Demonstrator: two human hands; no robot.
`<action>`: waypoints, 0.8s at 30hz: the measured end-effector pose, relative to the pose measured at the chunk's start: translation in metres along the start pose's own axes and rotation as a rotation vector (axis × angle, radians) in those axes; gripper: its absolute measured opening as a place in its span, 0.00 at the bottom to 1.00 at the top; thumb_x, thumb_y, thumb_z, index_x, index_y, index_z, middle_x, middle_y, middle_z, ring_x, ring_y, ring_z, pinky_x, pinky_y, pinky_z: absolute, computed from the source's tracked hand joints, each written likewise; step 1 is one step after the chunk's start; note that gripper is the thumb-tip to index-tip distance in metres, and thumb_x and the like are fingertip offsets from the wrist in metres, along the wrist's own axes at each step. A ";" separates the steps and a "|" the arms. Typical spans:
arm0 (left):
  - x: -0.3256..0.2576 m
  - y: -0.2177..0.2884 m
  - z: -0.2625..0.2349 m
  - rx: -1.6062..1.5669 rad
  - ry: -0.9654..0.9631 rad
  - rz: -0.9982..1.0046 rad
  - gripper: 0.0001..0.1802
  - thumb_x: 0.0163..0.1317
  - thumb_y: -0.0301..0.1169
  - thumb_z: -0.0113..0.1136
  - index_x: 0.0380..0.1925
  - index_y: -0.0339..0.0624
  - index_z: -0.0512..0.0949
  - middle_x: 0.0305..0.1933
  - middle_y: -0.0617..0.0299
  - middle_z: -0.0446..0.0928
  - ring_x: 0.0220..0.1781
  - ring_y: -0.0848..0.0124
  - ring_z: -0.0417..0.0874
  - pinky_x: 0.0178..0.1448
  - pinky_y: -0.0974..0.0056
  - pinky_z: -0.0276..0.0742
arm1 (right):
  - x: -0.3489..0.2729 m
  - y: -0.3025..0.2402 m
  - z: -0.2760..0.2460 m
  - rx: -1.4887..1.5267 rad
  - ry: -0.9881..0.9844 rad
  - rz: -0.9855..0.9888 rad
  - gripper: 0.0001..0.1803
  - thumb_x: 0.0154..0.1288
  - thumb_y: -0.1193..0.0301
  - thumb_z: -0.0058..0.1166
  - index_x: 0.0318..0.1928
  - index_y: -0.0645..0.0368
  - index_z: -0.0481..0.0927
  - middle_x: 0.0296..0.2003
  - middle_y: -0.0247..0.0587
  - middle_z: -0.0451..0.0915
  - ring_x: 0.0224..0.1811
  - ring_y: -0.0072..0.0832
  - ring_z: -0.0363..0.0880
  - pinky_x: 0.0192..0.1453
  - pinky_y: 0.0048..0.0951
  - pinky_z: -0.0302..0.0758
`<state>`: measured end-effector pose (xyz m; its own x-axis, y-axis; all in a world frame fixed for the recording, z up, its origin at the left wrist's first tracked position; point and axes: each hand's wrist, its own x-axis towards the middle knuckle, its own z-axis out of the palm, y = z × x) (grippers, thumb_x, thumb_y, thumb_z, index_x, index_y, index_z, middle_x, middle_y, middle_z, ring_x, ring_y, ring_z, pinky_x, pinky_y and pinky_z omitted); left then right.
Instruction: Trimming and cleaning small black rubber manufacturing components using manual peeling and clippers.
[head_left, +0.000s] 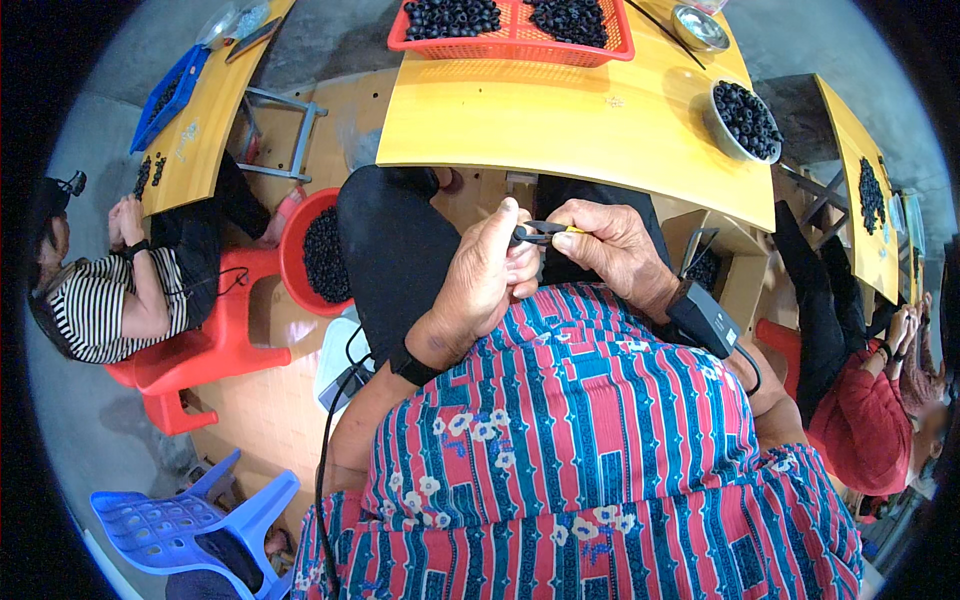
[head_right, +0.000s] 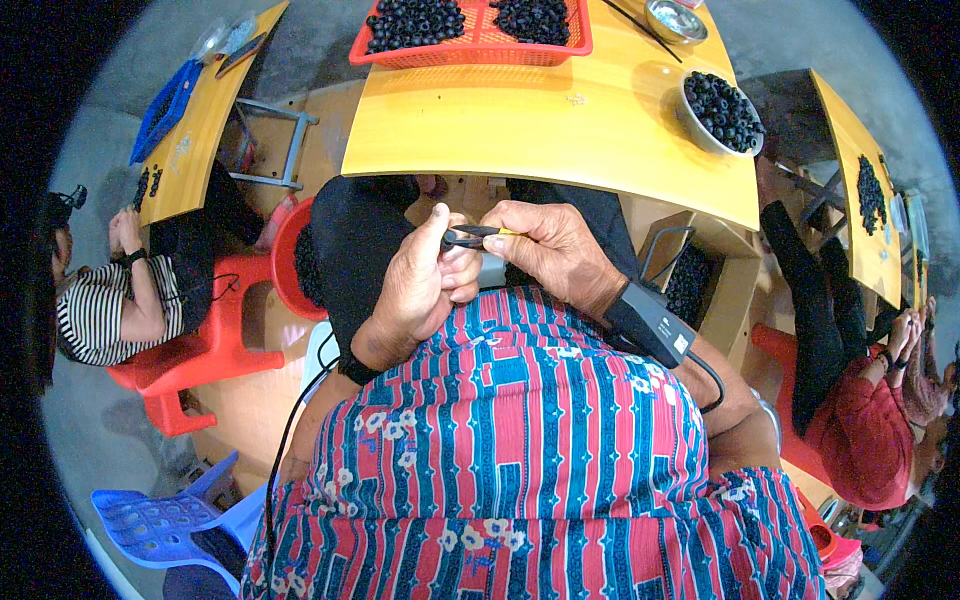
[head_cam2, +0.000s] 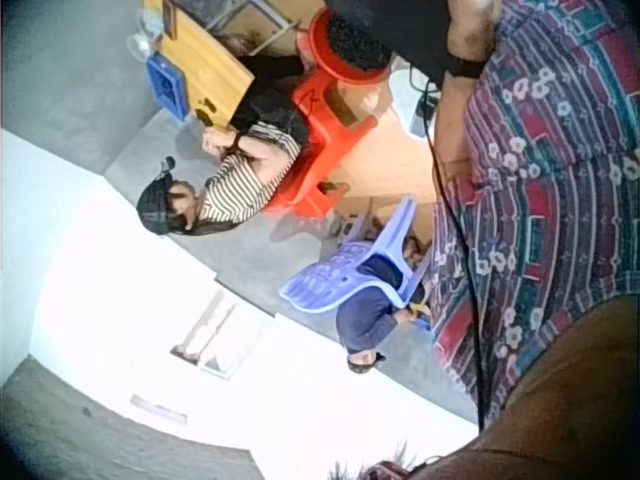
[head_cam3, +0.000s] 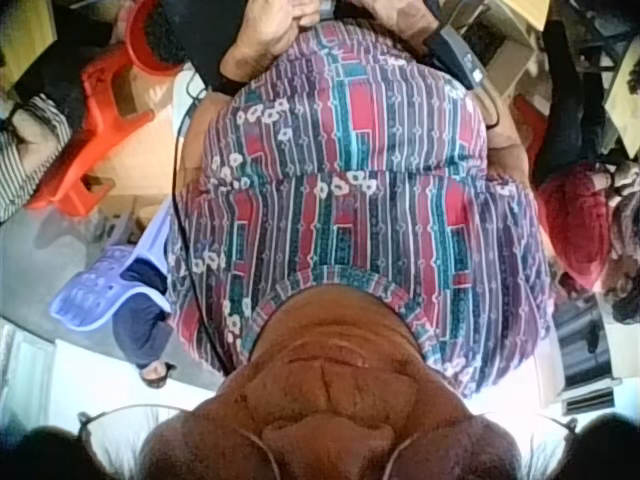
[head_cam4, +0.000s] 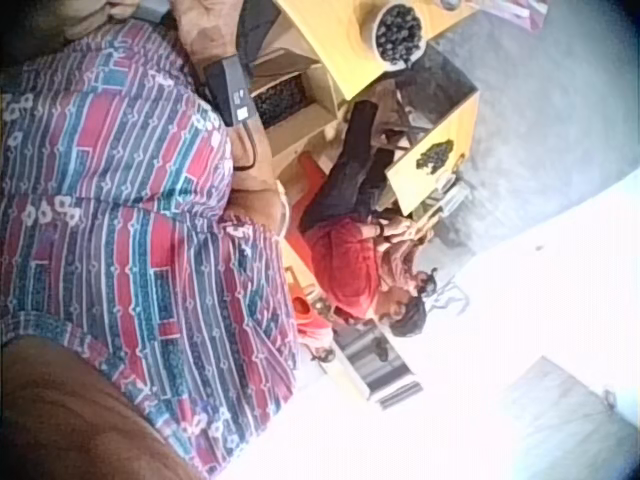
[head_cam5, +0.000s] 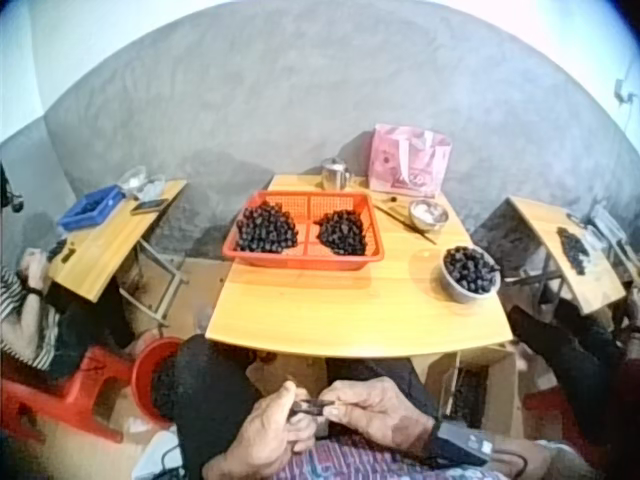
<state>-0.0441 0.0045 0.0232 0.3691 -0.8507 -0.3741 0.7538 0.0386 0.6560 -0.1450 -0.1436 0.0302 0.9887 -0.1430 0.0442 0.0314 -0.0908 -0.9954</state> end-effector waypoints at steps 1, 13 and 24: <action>0.000 0.000 -0.001 0.008 -0.015 -0.010 0.23 0.71 0.49 0.34 0.19 0.49 0.58 0.16 0.72 0.54 0.15 0.81 0.53 0.20 0.73 0.53 | 0.000 -0.001 -0.001 -0.045 -0.016 -0.015 0.08 0.65 0.73 0.50 0.37 0.66 0.76 0.28 0.34 0.73 0.34 0.19 0.69 0.43 0.22 0.69; 0.006 -0.008 -0.007 0.100 0.075 0.147 0.24 0.71 0.51 0.32 0.23 0.47 0.62 0.17 0.73 0.52 0.17 0.82 0.53 0.22 0.73 0.55 | 0.002 -0.001 0.008 0.218 0.057 0.282 0.10 0.68 0.69 0.48 0.30 0.59 0.74 0.18 0.24 0.65 0.21 0.12 0.59 0.25 0.17 0.58; 0.011 -0.014 -0.010 0.249 0.086 0.265 0.23 0.72 0.49 0.31 0.26 0.45 0.64 0.18 0.73 0.53 0.17 0.83 0.53 0.22 0.75 0.56 | 0.009 0.000 0.005 0.197 -0.030 0.309 0.12 0.68 0.67 0.46 0.27 0.57 0.73 0.17 0.23 0.63 0.20 0.12 0.57 0.22 0.18 0.55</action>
<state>-0.0453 0.0000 0.0030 0.5860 -0.7808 -0.2168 0.4747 0.1140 0.8727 -0.1357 -0.1396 0.0300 0.9599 -0.1044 -0.2604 -0.2444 0.1442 -0.9589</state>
